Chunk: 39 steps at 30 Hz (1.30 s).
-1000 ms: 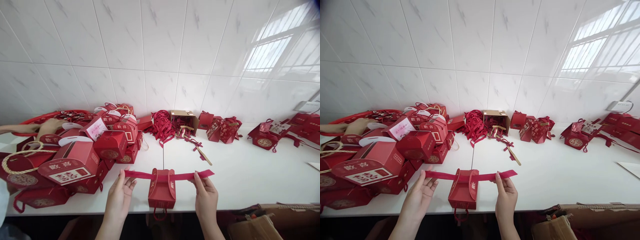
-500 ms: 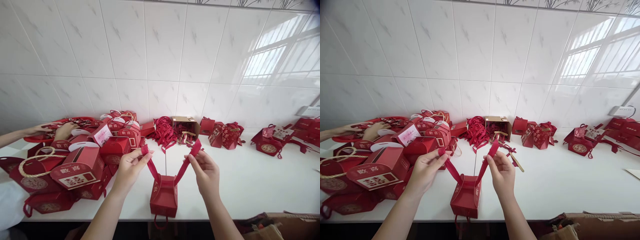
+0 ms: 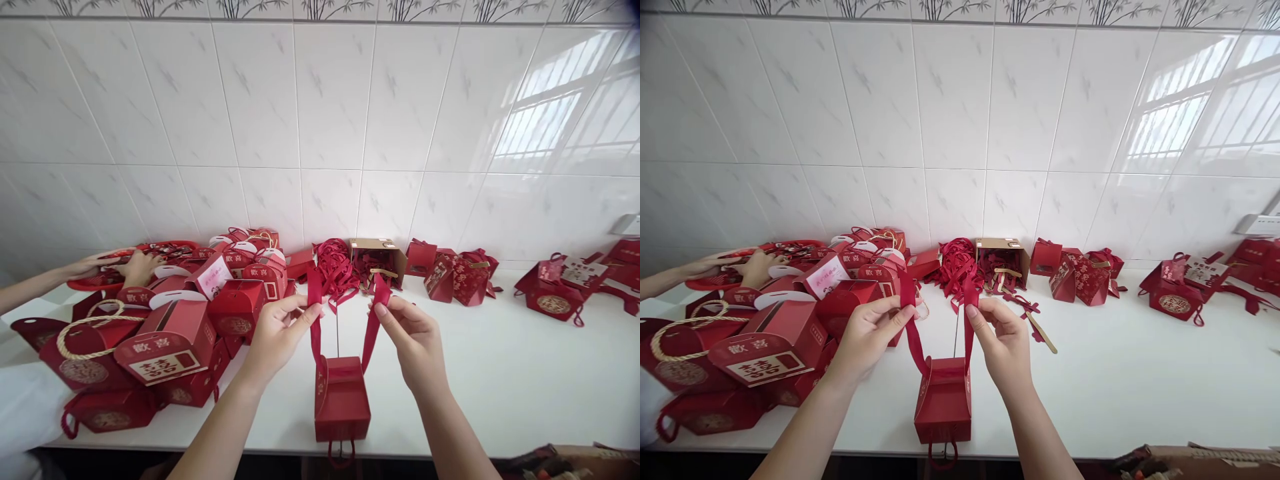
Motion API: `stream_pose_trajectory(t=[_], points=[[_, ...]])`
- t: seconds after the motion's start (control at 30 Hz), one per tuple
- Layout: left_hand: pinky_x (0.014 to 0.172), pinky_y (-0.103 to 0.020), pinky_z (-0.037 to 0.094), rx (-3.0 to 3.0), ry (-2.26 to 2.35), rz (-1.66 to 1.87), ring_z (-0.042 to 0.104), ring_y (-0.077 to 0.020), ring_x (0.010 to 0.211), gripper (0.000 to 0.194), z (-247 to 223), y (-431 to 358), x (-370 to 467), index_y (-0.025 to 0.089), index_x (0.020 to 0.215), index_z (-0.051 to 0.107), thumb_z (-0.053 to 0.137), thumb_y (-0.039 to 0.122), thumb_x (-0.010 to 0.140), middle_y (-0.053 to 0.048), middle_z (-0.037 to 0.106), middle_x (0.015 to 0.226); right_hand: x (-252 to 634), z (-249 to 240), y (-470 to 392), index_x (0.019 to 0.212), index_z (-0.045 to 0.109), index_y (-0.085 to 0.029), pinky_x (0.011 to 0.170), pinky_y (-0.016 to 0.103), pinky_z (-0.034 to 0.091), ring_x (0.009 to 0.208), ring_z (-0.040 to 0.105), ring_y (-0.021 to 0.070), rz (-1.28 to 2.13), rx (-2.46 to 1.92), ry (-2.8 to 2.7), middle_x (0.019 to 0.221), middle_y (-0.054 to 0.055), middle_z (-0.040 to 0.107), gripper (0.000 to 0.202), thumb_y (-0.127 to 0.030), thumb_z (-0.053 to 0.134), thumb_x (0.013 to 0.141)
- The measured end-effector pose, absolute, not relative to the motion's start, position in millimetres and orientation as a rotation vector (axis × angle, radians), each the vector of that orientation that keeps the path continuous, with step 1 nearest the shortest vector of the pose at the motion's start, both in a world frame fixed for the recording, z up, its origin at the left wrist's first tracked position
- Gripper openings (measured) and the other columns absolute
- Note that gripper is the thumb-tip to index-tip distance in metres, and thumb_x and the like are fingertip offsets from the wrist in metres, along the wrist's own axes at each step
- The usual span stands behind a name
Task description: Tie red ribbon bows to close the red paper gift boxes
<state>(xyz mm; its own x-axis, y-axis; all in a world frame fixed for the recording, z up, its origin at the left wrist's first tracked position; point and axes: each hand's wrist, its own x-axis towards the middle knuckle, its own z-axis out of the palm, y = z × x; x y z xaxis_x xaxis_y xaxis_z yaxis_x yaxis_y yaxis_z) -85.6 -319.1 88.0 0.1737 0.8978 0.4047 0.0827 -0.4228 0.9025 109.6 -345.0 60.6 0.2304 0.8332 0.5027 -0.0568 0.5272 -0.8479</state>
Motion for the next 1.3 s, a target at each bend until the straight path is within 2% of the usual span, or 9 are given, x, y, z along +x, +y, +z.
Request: stream_pose_trajectory(t=[0.2,0.3,0.37,0.47,0.57,0.7,0.87,1.1,1.3], points=[[0.085,-0.030,0.046,1.607,0.848,1.359,0.063,-0.0192,0.088,0.021,85.0,-323.1,-81.8,0.015,0.086,0.069,0.058,0.033,0.084,-0.006,0.070,0.087,109.6,69.9,-342.6,0.083,0.064,-0.021,0.075,0.028,0.049,0.075,0.063,0.0143,0.910,-0.725,-1.119,0.079,0.001,0.068,0.012,-0.032,0.063,0.082],[0.081,-0.027,0.048,1.604,0.817,1.350,0.063,-0.0164,0.083,0.015,87.8,-326.6,-77.3,0.016,0.084,0.065,0.061,0.030,0.082,-0.004,0.069,0.082,104.9,72.6,-340.0,0.086,0.059,-0.020,0.059,0.026,0.049,0.055,0.060,0.0116,1.013,-0.757,-1.153,0.069,-0.001,0.066,0.015,-0.035,0.062,0.082],[0.073,-0.025,0.048,1.613,0.791,1.288,0.063,-0.0139,0.074,0.012,89.6,-328.9,-74.8,0.018,0.086,0.061,0.062,0.029,0.081,-0.001,0.066,0.074,101.4,73.4,-339.0,0.091,0.060,-0.019,0.045,0.023,0.041,0.043,0.050,0.0082,1.014,-0.826,-1.219,0.066,-0.001,0.063,0.019,-0.035,0.062,0.081],[0.067,-0.023,0.047,1.660,0.775,1.120,0.061,-0.0114,0.068,0.012,91.0,-330.8,-71.9,0.019,0.082,0.054,0.062,0.028,0.082,0.002,0.062,0.071,98.1,73.1,-339.9,0.092,0.064,-0.016,0.039,0.021,0.031,0.040,0.037,0.0057,1.009,-0.848,-1.364,0.061,-0.003,0.056,0.021,-0.034,0.058,0.083],[0.066,-0.023,0.046,1.706,0.809,1.011,0.059,-0.0110,0.068,0.015,91.2,-331.1,-69.5,0.019,0.078,0.051,0.061,0.029,0.082,0.003,0.059,0.069,97.2,71.2,-343.3,0.087,0.068,-0.017,0.045,0.022,0.035,0.049,0.039,0.0084,1.020,-0.758,-1.486,0.058,-0.003,0.048,0.019,-0.032,0.055,0.084],[0.066,-0.024,0.045,1.690,0.843,0.988,0.058,-0.0117,0.068,0.019,90.6,-330.8,-67.8,0.020,0.078,0.046,0.062,0.028,0.080,0.004,0.058,0.068,96.5,65.6,-344.7,0.089,0.068,-0.020,0.067,0.030,0.048,0.071,0.054,0.0155,0.993,-0.654,-1.540,0.077,0.002,0.059,0.015,-0.030,0.058,0.084],[0.069,-0.025,0.043,1.542,0.725,0.908,0.057,-0.0118,0.070,0.012,84.0,-325.5,-71.3,0.020,0.082,0.046,0.057,0.017,0.080,0.004,0.055,0.071,104.4,57.9,-339.7,0.094,0.069,-0.024,0.060,0.027,0.050,0.063,0.059,0.0128,0.801,-0.675,-1.649,0.076,0.001,0.061,0.018,-0.024,0.052,0.089],[0.061,-0.021,0.041,1.201,0.590,0.940,0.050,-0.0088,0.062,0.011,75.0,-317.8,-74.8,0.020,0.084,0.052,0.059,0.016,0.076,0.004,0.051,0.070,122.9,54.9,-337.2,0.112,0.064,-0.027,0.081,0.033,0.053,0.096,0.063,0.0184,0.303,-0.626,-2.059,0.105,0.007,0.066,0.036,-0.012,0.040,0.091],[0.075,-0.029,0.047,1.606,0.786,1.211,0.061,-0.0170,0.075,0.031,72.4,-331.3,-66.9,0.022,0.111,0.052,0.058,0.025,0.081,0.000,0.061,0.071,115.5,44.0,-341.5,0.115,0.064,-0.029,0.085,0.036,0.052,0.104,0.061,0.0212,0.168,-0.665,-1.889,0.115,0.007,0.064,0.037,-0.011,0.047,0.088]])
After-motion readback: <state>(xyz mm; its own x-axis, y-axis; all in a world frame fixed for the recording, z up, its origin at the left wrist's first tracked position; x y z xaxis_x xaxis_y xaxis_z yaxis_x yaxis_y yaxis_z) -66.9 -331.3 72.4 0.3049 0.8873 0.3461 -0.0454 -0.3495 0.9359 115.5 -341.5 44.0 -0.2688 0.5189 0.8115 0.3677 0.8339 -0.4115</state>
